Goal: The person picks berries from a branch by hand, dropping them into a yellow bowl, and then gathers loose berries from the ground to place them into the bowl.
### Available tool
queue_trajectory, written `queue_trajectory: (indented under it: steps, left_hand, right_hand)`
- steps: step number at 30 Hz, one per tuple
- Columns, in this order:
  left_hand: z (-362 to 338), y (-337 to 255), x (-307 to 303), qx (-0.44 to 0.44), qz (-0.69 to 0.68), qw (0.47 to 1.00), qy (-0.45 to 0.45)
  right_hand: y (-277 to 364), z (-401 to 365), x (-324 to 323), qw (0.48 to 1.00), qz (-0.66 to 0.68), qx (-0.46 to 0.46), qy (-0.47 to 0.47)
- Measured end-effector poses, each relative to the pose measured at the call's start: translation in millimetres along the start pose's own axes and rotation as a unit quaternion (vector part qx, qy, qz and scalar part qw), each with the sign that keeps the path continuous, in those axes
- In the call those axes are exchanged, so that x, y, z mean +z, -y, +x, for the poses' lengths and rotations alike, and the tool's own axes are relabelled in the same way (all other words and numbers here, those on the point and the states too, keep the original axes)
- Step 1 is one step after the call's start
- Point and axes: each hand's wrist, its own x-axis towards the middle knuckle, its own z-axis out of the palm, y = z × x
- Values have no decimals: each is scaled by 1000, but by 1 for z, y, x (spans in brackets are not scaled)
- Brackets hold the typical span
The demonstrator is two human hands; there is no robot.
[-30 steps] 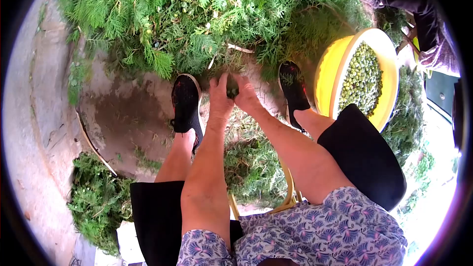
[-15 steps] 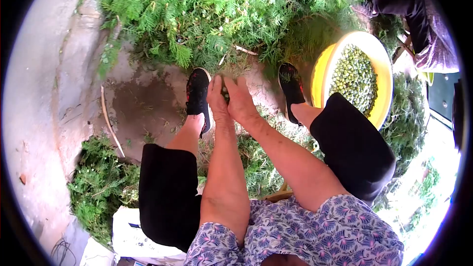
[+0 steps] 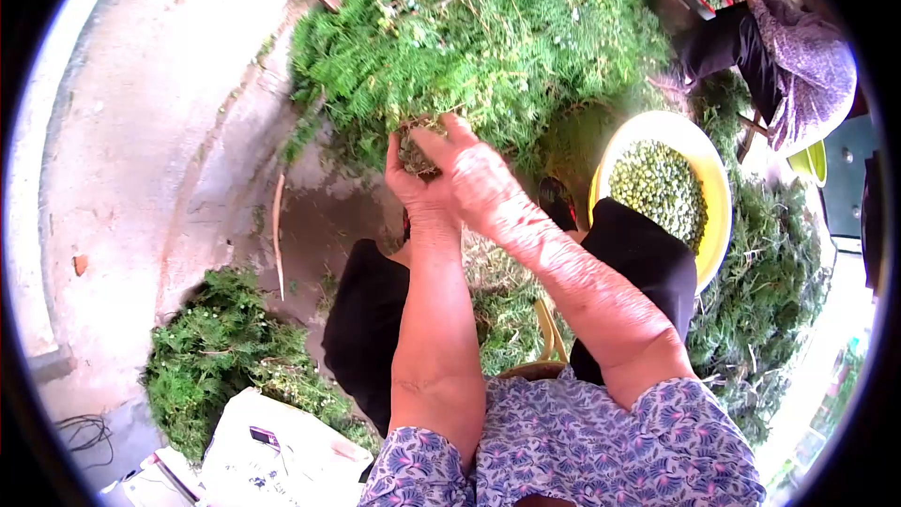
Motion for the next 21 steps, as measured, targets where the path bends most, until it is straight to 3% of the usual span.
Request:
queue_trajectory:
  steps: [1, 2, 3, 8, 9, 11, 13, 15, 21]
  left_hand:
    - [13, -5, 3, 74, 29, 995, 64]
    - [23, -8, 3, 89, 38, 993, 71]
    - [20, -6, 15, 104, 46, 990, 78]
    - [-9, -1, 67, 50, 36, 992, 110]
    - [-13, 0, 76, 54, 31, 994, 92]
    - [-7, -3, 79, 41, 36, 989, 135]
    - [-10, -1, 88, 18, 17, 994, 110]
    - [-7, -1, 87, 24, 30, 993, 112]
    - [1, 6, 89, -19, 21, 989, 145]
  right_hand:
    - [5, 6, -17, 999, 41, -16, -13]
    - [4, 11, -26, 988, 13, -107, -111]
    - [7, 14, -41, 982, 15, -121, -145]
    - [-5, 22, -80, 943, 221, 40, -248]
    - [-3, 21, -85, 917, 310, 132, -211]
    - [-4, 18, -91, 858, 461, 200, -106]
    - [-9, 22, -86, 794, 578, 187, 0]
    - [-15, 28, -71, 732, 663, 151, 47]
    - [-6, 51, -63, 662, 739, 128, 0]
